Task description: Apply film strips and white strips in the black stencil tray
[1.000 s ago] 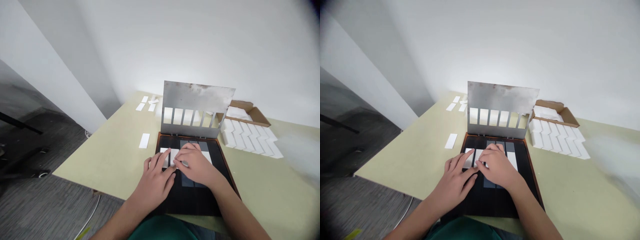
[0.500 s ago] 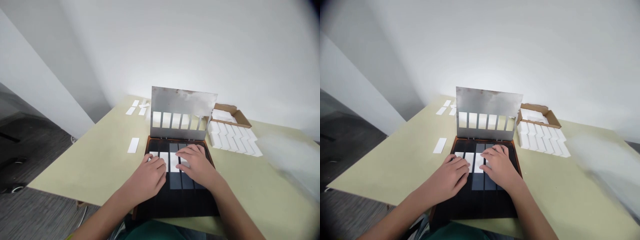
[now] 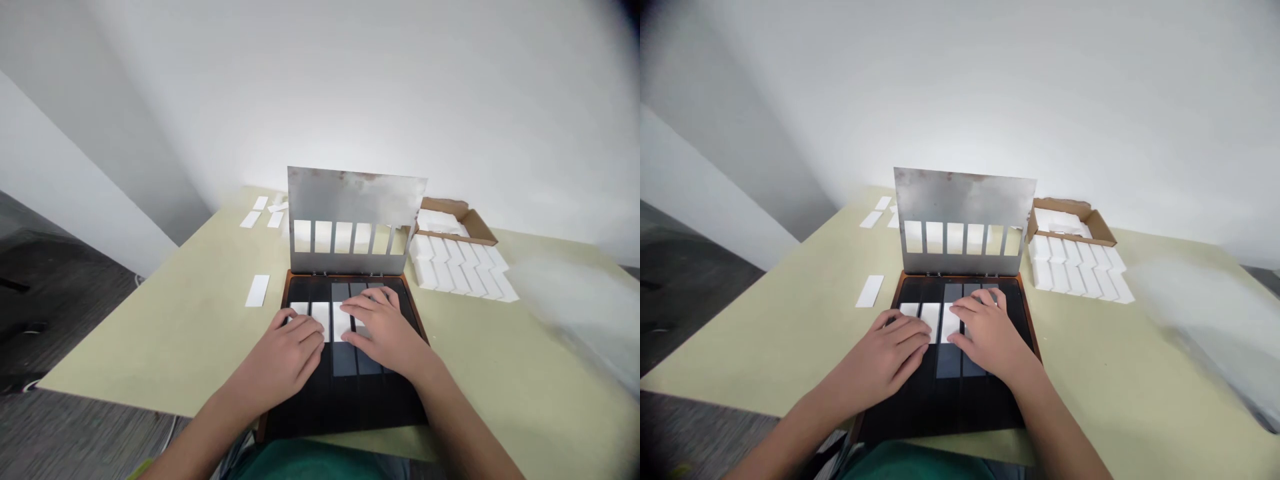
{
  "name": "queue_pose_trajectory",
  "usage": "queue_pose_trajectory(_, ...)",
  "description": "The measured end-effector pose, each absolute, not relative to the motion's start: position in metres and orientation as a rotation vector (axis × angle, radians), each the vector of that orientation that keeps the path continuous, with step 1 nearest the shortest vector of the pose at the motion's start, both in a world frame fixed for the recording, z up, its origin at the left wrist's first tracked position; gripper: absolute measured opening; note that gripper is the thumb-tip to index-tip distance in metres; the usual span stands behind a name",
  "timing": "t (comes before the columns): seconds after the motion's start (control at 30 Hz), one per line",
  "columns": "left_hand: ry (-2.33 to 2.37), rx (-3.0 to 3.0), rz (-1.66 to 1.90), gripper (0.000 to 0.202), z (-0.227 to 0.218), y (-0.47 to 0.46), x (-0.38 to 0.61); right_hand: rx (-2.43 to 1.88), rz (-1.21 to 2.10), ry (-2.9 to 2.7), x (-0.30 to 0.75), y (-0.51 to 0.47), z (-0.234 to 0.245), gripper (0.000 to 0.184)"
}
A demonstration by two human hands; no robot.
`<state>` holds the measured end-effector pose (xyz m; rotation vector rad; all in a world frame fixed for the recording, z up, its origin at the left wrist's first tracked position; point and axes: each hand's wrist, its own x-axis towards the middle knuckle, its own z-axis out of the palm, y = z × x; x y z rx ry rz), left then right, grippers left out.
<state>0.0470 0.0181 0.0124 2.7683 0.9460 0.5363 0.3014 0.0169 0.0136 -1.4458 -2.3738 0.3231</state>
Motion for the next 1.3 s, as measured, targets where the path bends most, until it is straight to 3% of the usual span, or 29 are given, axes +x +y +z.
queue_pose_trajectory(0.43,0.721,2.805,0.516,0.031,0.010,-0.006,0.048,-1.449,0.336,-2.434,0.302,0.016,0.011,0.039)
queue_pose_trajectory(1.3,0.726,2.770,0.532,0.032,0.003,-0.004,0.046,-1.368,0.203,-2.539,0.298,0.017,0.014,0.043)
